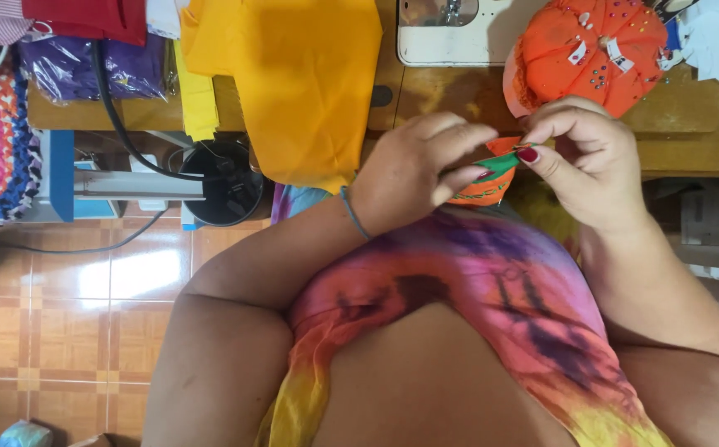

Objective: The person is pinning a small fabric patch onto a larger yellow garment component at a sewing workstation.

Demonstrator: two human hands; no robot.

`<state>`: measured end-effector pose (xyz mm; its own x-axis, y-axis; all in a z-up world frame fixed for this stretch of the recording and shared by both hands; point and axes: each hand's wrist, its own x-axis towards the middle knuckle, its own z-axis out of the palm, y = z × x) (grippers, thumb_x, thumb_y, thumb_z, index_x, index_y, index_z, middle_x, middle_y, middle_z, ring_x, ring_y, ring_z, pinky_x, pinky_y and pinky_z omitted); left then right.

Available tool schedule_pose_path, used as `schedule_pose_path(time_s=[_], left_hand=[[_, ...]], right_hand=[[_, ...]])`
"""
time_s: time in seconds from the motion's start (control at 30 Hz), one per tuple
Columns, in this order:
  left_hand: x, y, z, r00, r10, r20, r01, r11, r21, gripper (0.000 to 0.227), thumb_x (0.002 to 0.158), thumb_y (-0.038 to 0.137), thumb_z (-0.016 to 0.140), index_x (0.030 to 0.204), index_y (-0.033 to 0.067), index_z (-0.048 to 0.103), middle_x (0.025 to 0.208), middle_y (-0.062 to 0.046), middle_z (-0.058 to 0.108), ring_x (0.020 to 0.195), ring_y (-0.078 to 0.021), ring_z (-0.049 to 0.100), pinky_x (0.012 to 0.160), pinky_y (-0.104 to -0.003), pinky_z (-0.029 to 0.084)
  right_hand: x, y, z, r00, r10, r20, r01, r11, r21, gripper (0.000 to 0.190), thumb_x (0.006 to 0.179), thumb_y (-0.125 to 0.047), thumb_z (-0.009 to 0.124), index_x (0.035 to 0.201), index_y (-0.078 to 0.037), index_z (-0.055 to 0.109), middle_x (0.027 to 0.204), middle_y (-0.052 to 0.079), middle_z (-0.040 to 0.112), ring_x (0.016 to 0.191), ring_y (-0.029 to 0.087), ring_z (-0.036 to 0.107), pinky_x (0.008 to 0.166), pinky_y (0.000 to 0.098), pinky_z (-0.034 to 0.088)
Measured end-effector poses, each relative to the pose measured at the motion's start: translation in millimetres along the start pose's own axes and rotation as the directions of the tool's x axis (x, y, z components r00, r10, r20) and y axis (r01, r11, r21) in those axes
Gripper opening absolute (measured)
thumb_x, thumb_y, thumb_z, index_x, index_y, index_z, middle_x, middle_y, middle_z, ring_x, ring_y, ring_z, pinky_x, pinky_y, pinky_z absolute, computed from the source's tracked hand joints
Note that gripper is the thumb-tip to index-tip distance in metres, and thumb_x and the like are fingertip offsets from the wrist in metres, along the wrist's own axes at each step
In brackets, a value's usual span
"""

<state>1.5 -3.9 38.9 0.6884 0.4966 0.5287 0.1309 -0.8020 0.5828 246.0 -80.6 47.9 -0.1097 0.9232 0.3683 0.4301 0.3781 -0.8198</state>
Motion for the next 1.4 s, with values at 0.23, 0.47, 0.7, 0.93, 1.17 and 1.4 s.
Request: schedule_pose_path(time_s=[0.23,0.47,0.7,0.93,1.17,1.4], left_hand=[[-42.0,-51.8,-27.8,0.944,-0.27,0.19,0.249,0.96,0.127,0.094,0.082,0.045,0.09,0.154,0.0123,0.039,0.154,-0.011,0.054,0.139,-0.033,0.054,0.116,-0.045,0.043],[-60.5,-64.5,-3.4,0.945,-0.302,0.125,0.324,0.919,-0.227,0.043,0.086,0.022,0.085,0.123,0.009,0.068,0.118,-0.006,0.074,0.11,-0.0202,0.072,0.101,-0.034,0.055],[-3.0,-12.0,5.0,0.997,-0.051,0.059,0.06,0.986,-0.157,0.044,0.093,0.036,0.08,0.126,0.0115,0.064,0.121,-0.006,0.074,0.114,-0.0276,0.07,0.1,-0.04,0.05],[16.1,8.5,12.6,0.997,0.037,-0.068,-0.057,0.946,-0.32,0.011,0.101,0.02,0.063,0.095,0.0105,0.061,0.081,-0.001,0.062,0.074,-0.0211,0.057,0.071,-0.035,0.044],[11.7,4.5,14.0,0.996,0.001,-0.086,-0.029,0.945,-0.326,0.014,0.101,0.017,0.064,0.112,0.008,0.064,0.1,-0.009,0.062,0.088,-0.0246,0.061,0.08,-0.034,0.05],[8.8,5.1,15.2,0.981,-0.086,-0.174,0.006,0.91,-0.416,0.018,0.096,0.018,0.075,0.111,0.0115,0.067,0.105,-0.005,0.072,0.096,-0.0204,0.07,0.093,-0.034,0.053]], right_hand=[[-14.1,25.2,-2.0,0.994,0.034,-0.102,-0.003,0.955,0.296,0.011,0.11,-0.011,0.062,0.113,-0.006,0.053,0.107,0.013,0.057,0.101,0.028,0.066,0.097,0.0376,0.057],[-10.8,36.3,1.6,0.976,0.023,-0.219,0.072,0.905,0.419,0.018,0.102,-0.017,0.072,0.109,-0.01,0.057,0.102,0.011,0.059,0.096,0.024,0.064,0.099,0.0398,0.062],[-4.3,15.6,11.2,0.978,-0.11,-0.175,0.143,0.972,0.189,0.012,0.104,-0.008,0.072,0.103,-0.003,0.061,0.102,0.015,0.058,0.096,0.028,0.064,0.096,0.0396,0.06],[-12.3,19.6,6.9,0.986,-0.096,-0.136,0.117,0.981,0.154,0.019,0.1,-0.013,0.074,0.105,-0.001,0.061,0.102,0.016,0.063,0.098,0.029,0.066,0.093,0.0384,0.056],[-12.1,-0.2,8.5,0.914,-0.389,-0.111,0.318,0.86,-0.399,0.011,0.102,0.0,0.079,0.096,0.005,0.072,0.1,0.022,0.068,0.086,0.035,0.064,0.082,0.0461,0.051],[-16.3,-15.0,22.5,0.891,-0.45,-0.059,0.363,0.784,-0.504,0.006,0.099,0.013,0.077,0.099,0.008,0.075,0.095,0.02,0.063,0.08,0.034,0.06,0.073,0.0434,0.049]])
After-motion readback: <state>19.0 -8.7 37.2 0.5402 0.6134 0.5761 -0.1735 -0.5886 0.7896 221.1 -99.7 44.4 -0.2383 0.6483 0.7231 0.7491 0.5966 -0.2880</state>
